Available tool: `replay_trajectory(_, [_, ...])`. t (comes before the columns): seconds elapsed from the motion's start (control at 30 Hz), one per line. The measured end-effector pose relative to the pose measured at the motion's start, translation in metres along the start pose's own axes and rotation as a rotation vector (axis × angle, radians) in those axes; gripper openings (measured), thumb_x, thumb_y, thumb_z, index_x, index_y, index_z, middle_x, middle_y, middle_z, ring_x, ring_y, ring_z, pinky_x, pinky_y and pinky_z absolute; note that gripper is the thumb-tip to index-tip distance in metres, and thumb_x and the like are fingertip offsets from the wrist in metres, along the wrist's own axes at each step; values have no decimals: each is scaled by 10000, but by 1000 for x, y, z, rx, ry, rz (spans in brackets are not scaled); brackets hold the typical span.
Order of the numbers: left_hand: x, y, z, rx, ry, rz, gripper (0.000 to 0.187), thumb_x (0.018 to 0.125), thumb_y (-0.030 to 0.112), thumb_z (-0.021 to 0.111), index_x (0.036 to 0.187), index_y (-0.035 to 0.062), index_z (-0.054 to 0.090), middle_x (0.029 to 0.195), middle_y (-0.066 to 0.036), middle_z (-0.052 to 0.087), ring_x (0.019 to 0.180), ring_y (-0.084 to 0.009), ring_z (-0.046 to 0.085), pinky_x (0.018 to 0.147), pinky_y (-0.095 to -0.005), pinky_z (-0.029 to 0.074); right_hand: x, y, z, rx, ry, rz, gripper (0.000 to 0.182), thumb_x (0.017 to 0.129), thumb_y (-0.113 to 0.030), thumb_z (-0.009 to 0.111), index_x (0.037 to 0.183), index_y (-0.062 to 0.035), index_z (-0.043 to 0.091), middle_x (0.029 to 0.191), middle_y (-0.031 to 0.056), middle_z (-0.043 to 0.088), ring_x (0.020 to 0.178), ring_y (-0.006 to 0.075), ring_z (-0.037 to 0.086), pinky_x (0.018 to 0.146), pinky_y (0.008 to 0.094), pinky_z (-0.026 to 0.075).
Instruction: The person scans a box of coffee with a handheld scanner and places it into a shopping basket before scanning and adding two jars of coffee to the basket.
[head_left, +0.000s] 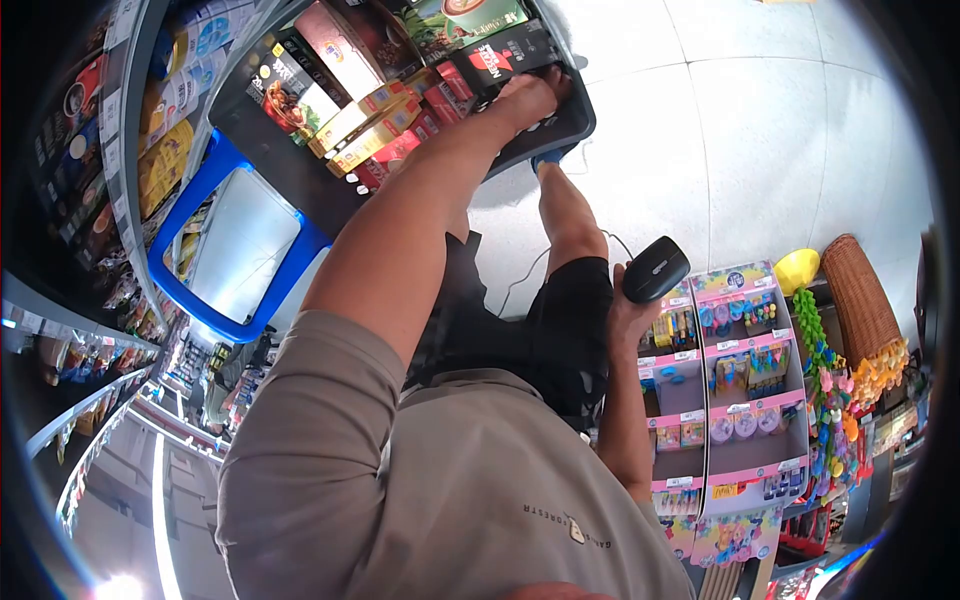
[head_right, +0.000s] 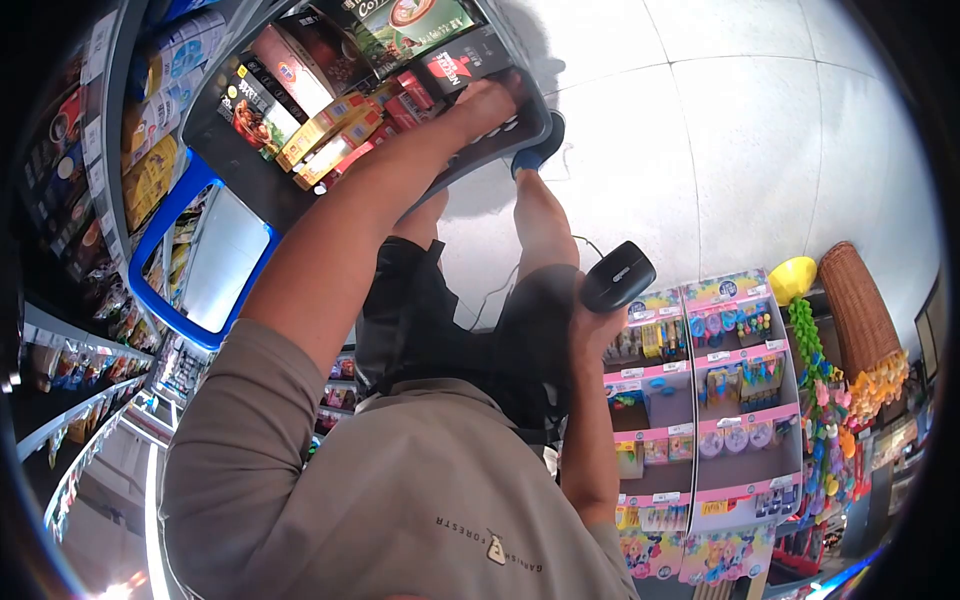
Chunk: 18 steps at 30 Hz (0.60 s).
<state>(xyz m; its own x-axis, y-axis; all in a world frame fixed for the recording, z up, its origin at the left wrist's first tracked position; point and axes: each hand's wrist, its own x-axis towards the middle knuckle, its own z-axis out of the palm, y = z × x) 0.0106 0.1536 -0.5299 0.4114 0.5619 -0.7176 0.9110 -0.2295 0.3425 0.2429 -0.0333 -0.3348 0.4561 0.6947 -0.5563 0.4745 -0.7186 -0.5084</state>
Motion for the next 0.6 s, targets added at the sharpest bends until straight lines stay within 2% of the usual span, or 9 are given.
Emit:
replay_trajectory(0.03, [-3,1,-3,142,67,75,474,847,96,485,1304,-17,427,1180,-231,579,961,-314,650,772,-392,536,2,-1,1,-5,-6,3,353,734,-218,793,902,30,606,809,132,655,725,249,627,707,363,485])
replay_trajectory(0.17, [-4,-7,19,233,208,148,487,827,54,503,1305,5,427,1314,-230,470,1043,-339,610,812,-393,531,3,-4,1,8,-9,-2,362,735,-234,795,897,31,610,804,134,657,726,250,629,708,365,484])
replay_trajectory(0.23, [-1,-6,21,264,179,86,536,851,35,478,1368,153,403,1357,-167,446,948,-359,632,772,-359,533,4,-3,1,8,-14,-12,359,737,-238,796,890,32,614,798,137,661,733,253,636,708,367,484])
replay_trajectory(0.27, [0,-5,21,264,181,86,536,851,35,478,1368,153,403,1357,-167,446,948,-359,632,772,-359,533,4,-2,2,8,-13,-14,359,737,-238,796,890,32,614,798,137,661,733,253,636,708,367,484])
replay_trajectory(0.37, [4,-11,31,250,120,75,464,909,113,420,1370,171,397,1363,-173,439,1064,-331,586,859,-355,496,4,0,4,-5,-12,-12,351,739,-233,794,889,32,619,796,144,664,736,257,641,702,369,485])
replay_trajectory(0.47, [7,-18,37,250,274,180,533,848,43,466,1369,97,368,1373,-188,416,1175,-353,519,963,-375,458,4,-2,4,-54,-39,-23,345,741,-224,791,895,33,622,804,156,663,743,266,646,696,367,487])
replay_trajectory(0.53, [-32,11,-47,-724,-54,-322,552,877,50,420,1415,80,299,1438,-172,341,1250,-356,453,1029,-382,405,2,-11,3,-57,-78,-58,348,746,-225,787,908,34,621,814,165,661,744,275,647,694,366,489])
replay_trajectory(0.57, [-32,5,-37,-722,-51,-323,552,877,50,420,1415,80,299,1438,-172,341,1250,-356,453,1029,-382,405,2,-12,3,-54,-77,-60,348,746,-225,787,908,34,621,814,165,661,744,275,647,694,366,489])
replay_trajectory(0.6, [-30,-3,-16,-526,34,-146,562,882,50,408,1428,80,276,1461,-176,300,1267,-359,433,1036,-389,400,2,-12,4,-38,-86,-64,348,748,-222,784,917,34,619,818,167,661,749,278,648,696,365,489])
